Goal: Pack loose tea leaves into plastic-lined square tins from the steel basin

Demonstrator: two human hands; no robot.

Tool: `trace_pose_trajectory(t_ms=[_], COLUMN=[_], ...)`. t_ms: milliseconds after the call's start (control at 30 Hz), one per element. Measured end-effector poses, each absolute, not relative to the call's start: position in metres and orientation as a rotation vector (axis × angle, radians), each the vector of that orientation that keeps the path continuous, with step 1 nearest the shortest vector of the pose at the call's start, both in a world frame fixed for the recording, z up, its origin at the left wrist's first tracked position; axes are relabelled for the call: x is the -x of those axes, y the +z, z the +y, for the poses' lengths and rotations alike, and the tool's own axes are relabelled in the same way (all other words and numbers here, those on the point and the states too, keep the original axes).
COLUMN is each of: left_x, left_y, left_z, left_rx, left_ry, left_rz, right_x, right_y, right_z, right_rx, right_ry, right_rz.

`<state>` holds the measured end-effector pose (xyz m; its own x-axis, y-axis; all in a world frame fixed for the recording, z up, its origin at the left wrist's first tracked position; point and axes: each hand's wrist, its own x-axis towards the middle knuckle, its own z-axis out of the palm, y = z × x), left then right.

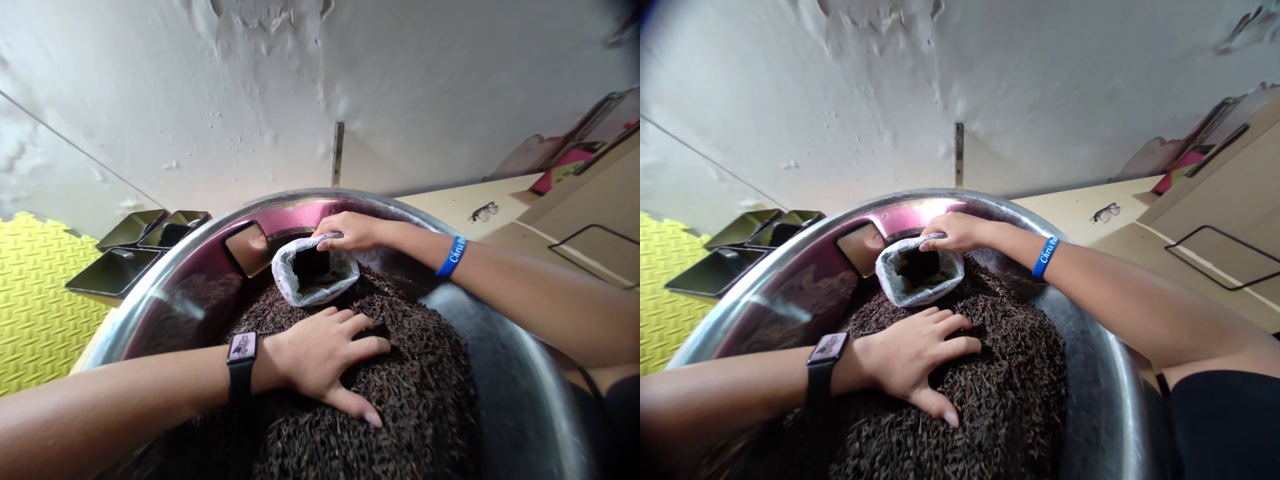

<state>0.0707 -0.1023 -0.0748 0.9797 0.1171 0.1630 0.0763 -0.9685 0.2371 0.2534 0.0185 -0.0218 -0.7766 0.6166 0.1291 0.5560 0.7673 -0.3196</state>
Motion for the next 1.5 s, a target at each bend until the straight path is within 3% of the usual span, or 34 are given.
trace_pose_trajectory(t_ms=[1267,1500], left_x=[-0.065,-0.064], left_y=[-0.059,-0.058], left_z=[-0.088,-0.084], left_rx=[-2.904,-2.867], left_ry=[0.108,0.110], left_rz=[0.168,0.162], right_x=[-0.278,-0.276], right_y=[0.006,0.002], right_z=[0.017,0.017], right_rx=[1.073,1.097], right_ry=[0.517,0.674], right_rz=[-2.697,-2.660])
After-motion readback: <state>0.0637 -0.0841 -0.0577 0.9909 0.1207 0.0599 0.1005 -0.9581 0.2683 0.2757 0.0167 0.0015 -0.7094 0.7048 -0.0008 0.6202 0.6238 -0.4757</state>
